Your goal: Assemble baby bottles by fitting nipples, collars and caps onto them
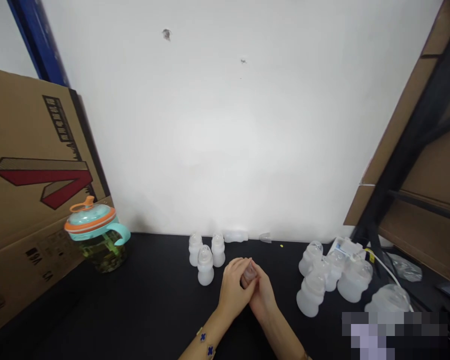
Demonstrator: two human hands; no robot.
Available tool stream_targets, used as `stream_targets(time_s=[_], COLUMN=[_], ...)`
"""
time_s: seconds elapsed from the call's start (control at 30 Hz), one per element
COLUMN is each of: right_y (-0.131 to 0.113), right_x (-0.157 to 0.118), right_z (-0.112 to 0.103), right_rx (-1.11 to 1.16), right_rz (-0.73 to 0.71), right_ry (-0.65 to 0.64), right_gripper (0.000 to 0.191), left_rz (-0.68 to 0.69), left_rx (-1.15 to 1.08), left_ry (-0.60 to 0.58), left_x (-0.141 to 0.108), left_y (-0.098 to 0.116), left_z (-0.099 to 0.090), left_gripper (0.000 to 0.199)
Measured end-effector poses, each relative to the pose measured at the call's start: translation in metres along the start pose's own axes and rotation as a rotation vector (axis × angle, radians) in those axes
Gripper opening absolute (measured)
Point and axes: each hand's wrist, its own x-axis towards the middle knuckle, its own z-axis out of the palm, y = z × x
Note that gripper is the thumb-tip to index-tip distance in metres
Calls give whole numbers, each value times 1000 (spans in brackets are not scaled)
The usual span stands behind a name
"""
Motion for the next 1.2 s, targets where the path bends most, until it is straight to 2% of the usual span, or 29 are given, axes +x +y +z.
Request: stream_targets(time_s=[0.2, 0.4, 0.63, 0.97, 1.2], right_y=[-1, 0, 0, 1, -5], right_x=[1, 1, 1, 4, 1], right_z=[-3, -6, -8, -8, 0], right_rx=[-45, -39, -71, -73, -31], right_rz=[-11, 6, -8, 18, -19], right_ry=[-30, -18, 10, 33, 75], right_gripper=[6, 6, 14, 15, 19], left_rz=[-27, -53, -79, -123, -256], left_rx=[-16, -48, -95, -208, -321], left_ry=[43, 75, 96, 102, 118], left_x=[4, 7, 6, 8, 8], left_y=[1, 0, 4, 3, 8], left_z=[-3, -6, -8, -11, -13], left_gripper=[29, 19, 17, 15, 19])
